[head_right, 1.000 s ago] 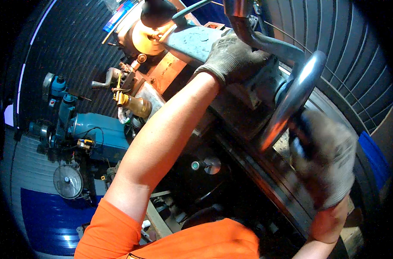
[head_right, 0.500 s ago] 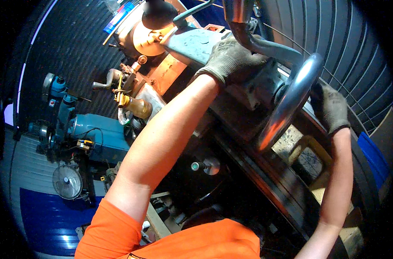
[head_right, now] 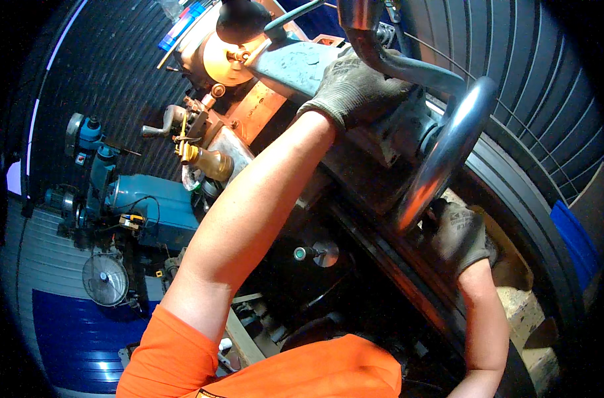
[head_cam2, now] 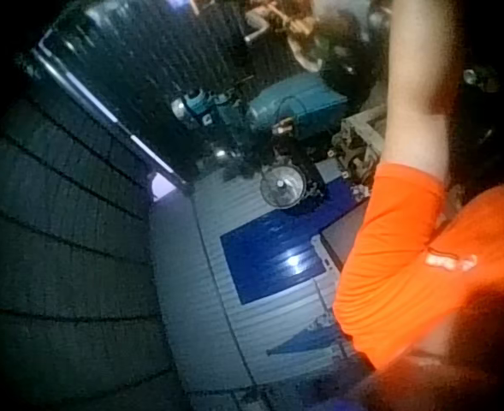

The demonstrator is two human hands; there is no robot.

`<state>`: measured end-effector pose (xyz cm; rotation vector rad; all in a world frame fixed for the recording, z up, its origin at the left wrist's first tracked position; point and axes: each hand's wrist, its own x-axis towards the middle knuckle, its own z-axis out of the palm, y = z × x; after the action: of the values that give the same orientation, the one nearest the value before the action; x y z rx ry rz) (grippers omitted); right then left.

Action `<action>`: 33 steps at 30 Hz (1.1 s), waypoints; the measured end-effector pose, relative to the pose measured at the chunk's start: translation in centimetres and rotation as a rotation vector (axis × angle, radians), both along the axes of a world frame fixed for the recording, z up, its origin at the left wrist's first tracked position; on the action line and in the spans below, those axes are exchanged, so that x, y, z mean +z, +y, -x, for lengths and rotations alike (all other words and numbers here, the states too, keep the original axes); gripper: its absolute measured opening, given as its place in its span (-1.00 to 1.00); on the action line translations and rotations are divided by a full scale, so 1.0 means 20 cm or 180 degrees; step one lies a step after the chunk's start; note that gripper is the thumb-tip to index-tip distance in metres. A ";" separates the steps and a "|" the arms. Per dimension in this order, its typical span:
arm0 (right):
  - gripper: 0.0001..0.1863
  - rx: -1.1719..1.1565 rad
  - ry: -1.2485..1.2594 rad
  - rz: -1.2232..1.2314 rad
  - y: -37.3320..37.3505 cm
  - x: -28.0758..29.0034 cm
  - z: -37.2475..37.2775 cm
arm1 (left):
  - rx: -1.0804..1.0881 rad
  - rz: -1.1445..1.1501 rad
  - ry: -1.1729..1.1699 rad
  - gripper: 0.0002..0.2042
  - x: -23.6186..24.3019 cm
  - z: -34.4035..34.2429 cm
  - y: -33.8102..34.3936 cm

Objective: The person operates a metal lathe in a workshop, using gloved hands to adjust the tool post and control the cutting process on a rotating metal workpiece. The person manipulates the cross-slide and compound rest handles to guide the cutting tool along the workpiece surface.

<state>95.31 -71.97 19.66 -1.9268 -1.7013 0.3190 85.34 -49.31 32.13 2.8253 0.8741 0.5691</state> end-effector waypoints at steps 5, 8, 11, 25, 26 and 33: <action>-0.82 0.0211 0.0103 -0.0089 -0.07 0.08 0.06 | 0.0031 0.0080 -0.0082 -0.52 0.00 0.00 -0.01; -0.85 0.0114 -0.0049 -0.0101 -0.09 0.08 0.09 | -0.0012 0.0014 -0.0060 -0.52 0.00 0.01 0.00; -0.80 0.0134 -0.0341 0.0012 -0.12 0.13 0.10 | -0.0007 0.0081 0.0033 -0.52 0.01 0.00 -0.01; -0.66 -0.0141 -0.0177 -0.0859 -0.09 0.56 0.03 | 0.0001 0.0079 0.0000 -0.51 0.00 0.00 0.00; -0.65 -0.0203 -0.0024 -0.0815 -0.07 0.60 0.01 | -0.0024 0.0065 -0.0032 -0.51 0.00 0.00 0.00; -0.71 -0.0096 -0.0454 -0.1523 0.05 0.63 -0.19 | 0.0040 0.0147 0.0031 -0.54 0.00 0.00 0.00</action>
<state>99.07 -71.02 32.35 -1.6438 -1.6491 -0.2272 85.25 -49.40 32.20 2.7855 0.8954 0.5300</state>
